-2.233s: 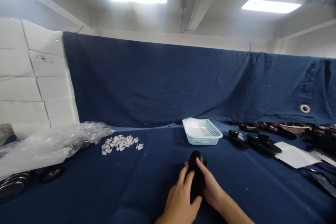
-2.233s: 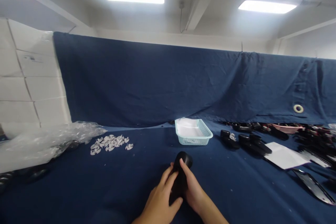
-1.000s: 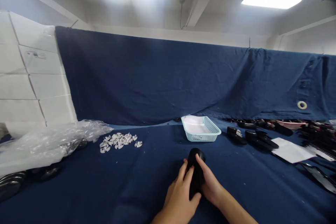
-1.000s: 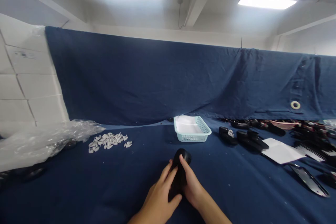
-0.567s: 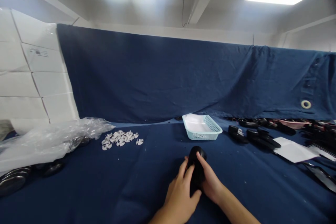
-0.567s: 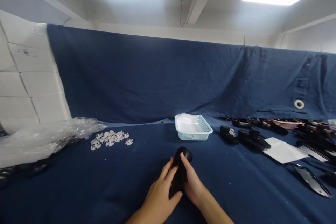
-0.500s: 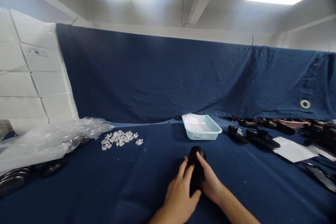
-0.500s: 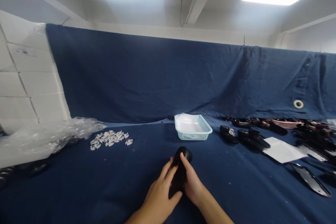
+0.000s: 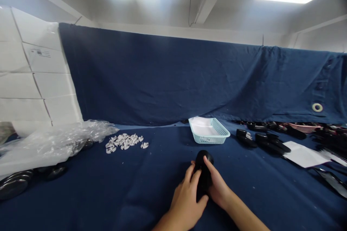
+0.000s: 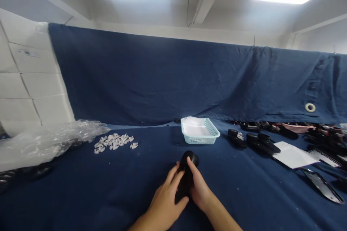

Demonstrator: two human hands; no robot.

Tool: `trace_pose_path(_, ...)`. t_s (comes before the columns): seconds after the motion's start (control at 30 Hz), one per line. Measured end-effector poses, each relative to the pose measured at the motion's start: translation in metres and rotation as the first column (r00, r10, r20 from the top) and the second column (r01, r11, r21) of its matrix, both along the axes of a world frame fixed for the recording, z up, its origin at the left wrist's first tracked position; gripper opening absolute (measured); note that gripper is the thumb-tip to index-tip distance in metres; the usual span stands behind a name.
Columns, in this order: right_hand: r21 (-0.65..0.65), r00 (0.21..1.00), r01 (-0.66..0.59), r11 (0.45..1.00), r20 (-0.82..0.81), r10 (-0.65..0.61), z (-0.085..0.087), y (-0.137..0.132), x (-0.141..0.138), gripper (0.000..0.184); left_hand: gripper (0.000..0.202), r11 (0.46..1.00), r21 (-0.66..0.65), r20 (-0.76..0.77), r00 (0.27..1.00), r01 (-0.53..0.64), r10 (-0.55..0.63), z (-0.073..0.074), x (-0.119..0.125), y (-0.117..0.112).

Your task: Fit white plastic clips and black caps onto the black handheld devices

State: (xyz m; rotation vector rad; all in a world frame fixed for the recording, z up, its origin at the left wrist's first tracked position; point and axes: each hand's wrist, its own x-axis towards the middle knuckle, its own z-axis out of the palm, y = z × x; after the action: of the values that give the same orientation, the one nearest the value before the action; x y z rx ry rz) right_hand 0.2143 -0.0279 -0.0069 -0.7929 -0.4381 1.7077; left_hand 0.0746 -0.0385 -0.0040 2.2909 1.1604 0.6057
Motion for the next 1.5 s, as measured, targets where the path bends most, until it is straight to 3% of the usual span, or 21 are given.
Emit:
trace_pose_path(0.9,0.014,1.000,-0.016,1.000,-0.007,0.016,-0.0069,0.0033,0.0043,0.054,0.075,1.000,-0.005,0.010,1.000,0.013,-0.013,-0.0026,0.0007,0.0017)
trace_pose_path(1.5,0.002,0.999,0.015,1.000,0.048,-0.015,-0.0024,0.0010,0.0017,0.052,0.074,1.000,-0.020,-0.002,1.000,0.002,-0.002,0.0012,0.0014,0.0000)
